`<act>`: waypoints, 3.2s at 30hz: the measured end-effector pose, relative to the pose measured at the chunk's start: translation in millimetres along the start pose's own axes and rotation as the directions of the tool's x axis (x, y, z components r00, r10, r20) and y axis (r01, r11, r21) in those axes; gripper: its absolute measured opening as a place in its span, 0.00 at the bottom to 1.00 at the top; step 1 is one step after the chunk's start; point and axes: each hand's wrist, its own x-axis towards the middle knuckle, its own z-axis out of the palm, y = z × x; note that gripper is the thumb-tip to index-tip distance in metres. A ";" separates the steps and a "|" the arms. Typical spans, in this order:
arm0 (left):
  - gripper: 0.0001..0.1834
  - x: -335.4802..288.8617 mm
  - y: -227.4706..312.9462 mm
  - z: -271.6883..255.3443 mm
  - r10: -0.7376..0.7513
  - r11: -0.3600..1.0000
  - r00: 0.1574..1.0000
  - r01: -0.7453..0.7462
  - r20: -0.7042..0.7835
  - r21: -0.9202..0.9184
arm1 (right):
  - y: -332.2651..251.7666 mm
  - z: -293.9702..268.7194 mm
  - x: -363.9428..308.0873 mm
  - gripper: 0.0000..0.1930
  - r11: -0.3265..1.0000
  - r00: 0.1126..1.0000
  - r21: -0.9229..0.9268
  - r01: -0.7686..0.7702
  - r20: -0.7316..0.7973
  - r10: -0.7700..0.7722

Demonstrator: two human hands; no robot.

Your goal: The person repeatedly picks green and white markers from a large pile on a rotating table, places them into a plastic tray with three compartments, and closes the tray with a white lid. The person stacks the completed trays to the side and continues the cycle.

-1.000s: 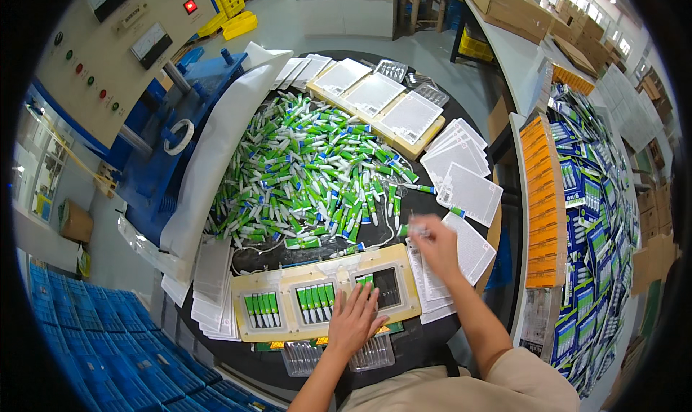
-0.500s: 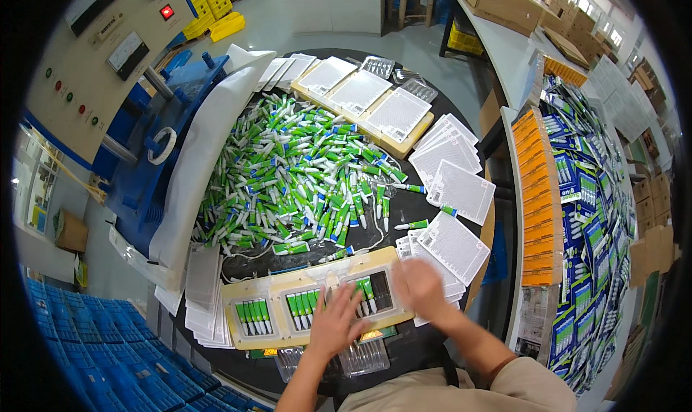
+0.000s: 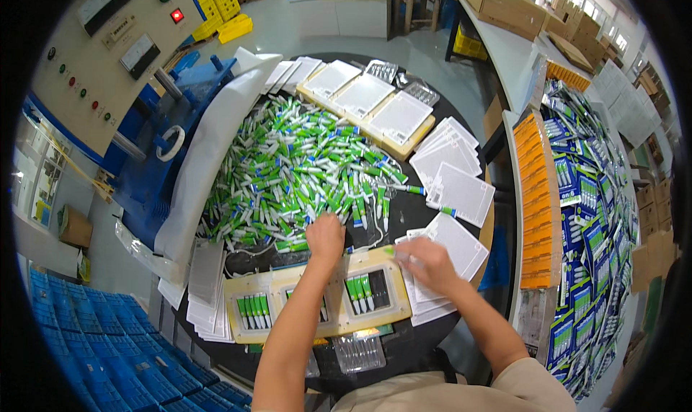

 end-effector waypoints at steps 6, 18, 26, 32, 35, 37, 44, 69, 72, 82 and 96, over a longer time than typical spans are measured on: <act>0.16 6.9 -5.6 0.3 0.026 0.997 0.994 -0.033 -0.108 -0.067 | -36.6 40.7 -66.1 0.16 0.880 0.904 -0.276 0.387 0.303 -0.302; 0.11 -149.1 34.0 -52.7 0.109 0.946 0.902 -0.224 -0.418 -0.236 | -42.8 46.1 -60.1 0.22 0.988 0.995 -0.121 -0.091 -0.053 0.085; 0.15 -215.6 77.9 -53.6 0.201 0.896 0.884 -0.340 -0.422 -0.285 | -50.3 41.3 -72.0 0.24 0.992 0.993 -0.106 0.064 0.107 -0.053; 0.16 -254.0 39.1 -52.4 0.106 0.915 0.944 -0.216 -0.313 -0.342 | -34.9 47.3 -76.4 0.23 0.925 0.961 -0.300 0.232 0.215 -0.172; 0.14 -269.2 16.8 -59.3 0.020 0.935 0.948 -0.131 -0.319 -0.330 | -31.2 54.5 -77.7 0.22 0.925 0.965 -0.324 0.198 0.231 -0.125; 0.13 -277.5 3.9 -65.3 -0.055 0.946 0.940 -0.058 -0.336 -0.319 | -32.1 59.0 -79.0 0.20 0.921 0.974 -0.341 0.188 0.186 -0.130; 0.12 -293.3 -50.2 -78.8 -0.088 0.996 0.929 0.078 -0.360 -0.042 | -24.3 28.0 -78.2 0.20 0.900 0.995 -0.425 0.097 0.015 -0.100; 0.38 -199.1 -0.9 -41.6 0.455 0.887 0.886 -0.442 0.087 -0.135 | -11.1 -94.7 -95.9 0.22 0.742 0.995 -0.669 0.037 0.092 0.033; 0.29 -223.1 -77.8 -58.3 0.202 0.945 0.958 -0.245 -0.202 -0.218 | -63.3 -54.4 -85.4 0.20 0.810 0.994 -0.580 0.088 -0.001 -0.108; 0.45 -277.1 -311.5 -113.7 -0.384 0.914 0.901 0.401 0.201 -0.055 | -112.1 80.3 -121.7 0.19 0.789 0.977 -0.588 0.176 0.203 -0.067; 0.42 -205.6 -352.5 -88.1 -0.170 0.985 0.943 0.165 0.287 0.043 | -8.4 -7.4 -112.5 0.35 0.683 0.831 -0.724 -0.097 0.319 0.456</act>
